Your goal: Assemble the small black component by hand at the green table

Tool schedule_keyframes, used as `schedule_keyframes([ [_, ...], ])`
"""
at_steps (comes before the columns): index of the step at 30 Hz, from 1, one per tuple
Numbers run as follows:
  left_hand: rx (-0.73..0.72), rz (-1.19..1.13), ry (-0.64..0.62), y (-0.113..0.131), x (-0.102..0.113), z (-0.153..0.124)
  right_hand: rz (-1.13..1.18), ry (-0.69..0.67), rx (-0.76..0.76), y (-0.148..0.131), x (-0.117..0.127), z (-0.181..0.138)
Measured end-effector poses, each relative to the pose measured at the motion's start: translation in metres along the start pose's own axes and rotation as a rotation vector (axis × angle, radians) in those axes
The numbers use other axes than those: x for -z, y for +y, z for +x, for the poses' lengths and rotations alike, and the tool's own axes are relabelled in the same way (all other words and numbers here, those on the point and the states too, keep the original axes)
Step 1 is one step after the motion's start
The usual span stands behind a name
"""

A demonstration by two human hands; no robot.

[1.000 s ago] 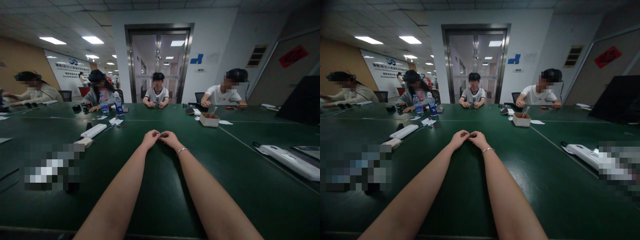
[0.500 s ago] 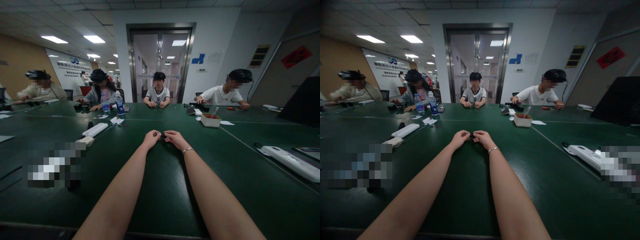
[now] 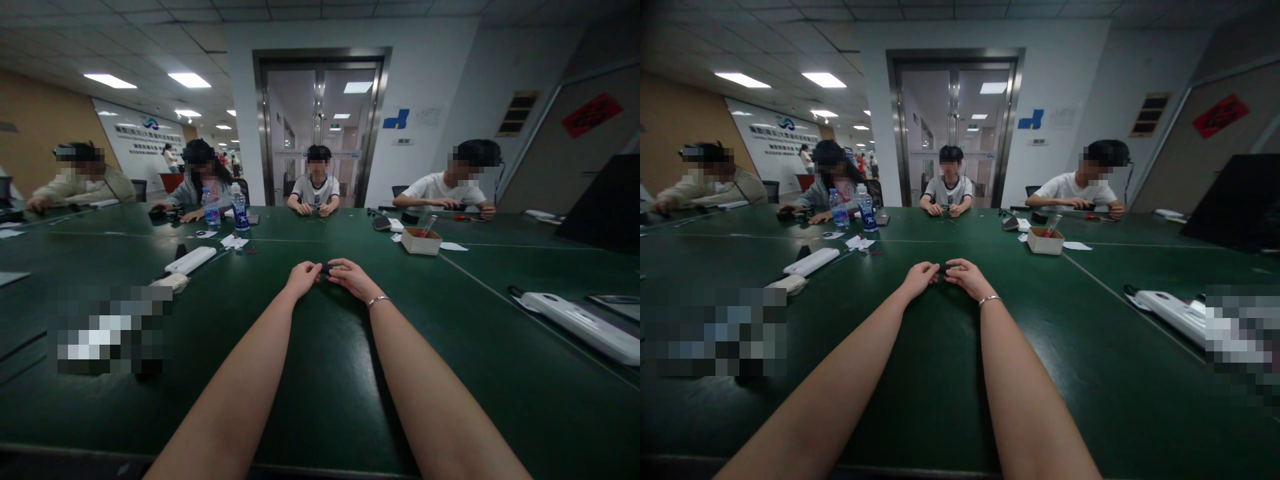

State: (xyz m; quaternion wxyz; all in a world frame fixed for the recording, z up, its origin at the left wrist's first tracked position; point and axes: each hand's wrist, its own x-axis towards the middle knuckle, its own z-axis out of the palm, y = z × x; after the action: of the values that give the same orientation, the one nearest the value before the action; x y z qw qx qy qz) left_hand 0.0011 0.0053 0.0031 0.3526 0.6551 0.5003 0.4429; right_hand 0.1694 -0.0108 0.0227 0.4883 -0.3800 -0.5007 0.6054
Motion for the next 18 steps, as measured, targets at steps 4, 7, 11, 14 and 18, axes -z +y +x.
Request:
schedule_keyframes([
  [4, -0.031, 0.070, 0.001, 0.000, 0.001, -0.001, 0.023, -0.023, -0.007, -0.002, -0.001, -0.003],
  [7, -0.046, 0.097, -0.001, 0.002, 0.001, -0.003, 0.026, -0.050, -0.011, -0.003, -0.001, -0.004],
  [11, -0.027, 0.162, -0.011, 0.009, 0.003, -0.007, 0.027, -0.087, -0.008, -0.003, 0.000, -0.004],
  [14, -0.027, 0.202, -0.018, 0.011, 0.004, -0.009, 0.038, -0.093, -0.012, -0.002, 0.001, -0.003],
  [18, -0.057, 0.185, 0.006, 0.008, 0.001, -0.007, 0.058, -0.053, -0.032, -0.002, 0.000, -0.001],
])
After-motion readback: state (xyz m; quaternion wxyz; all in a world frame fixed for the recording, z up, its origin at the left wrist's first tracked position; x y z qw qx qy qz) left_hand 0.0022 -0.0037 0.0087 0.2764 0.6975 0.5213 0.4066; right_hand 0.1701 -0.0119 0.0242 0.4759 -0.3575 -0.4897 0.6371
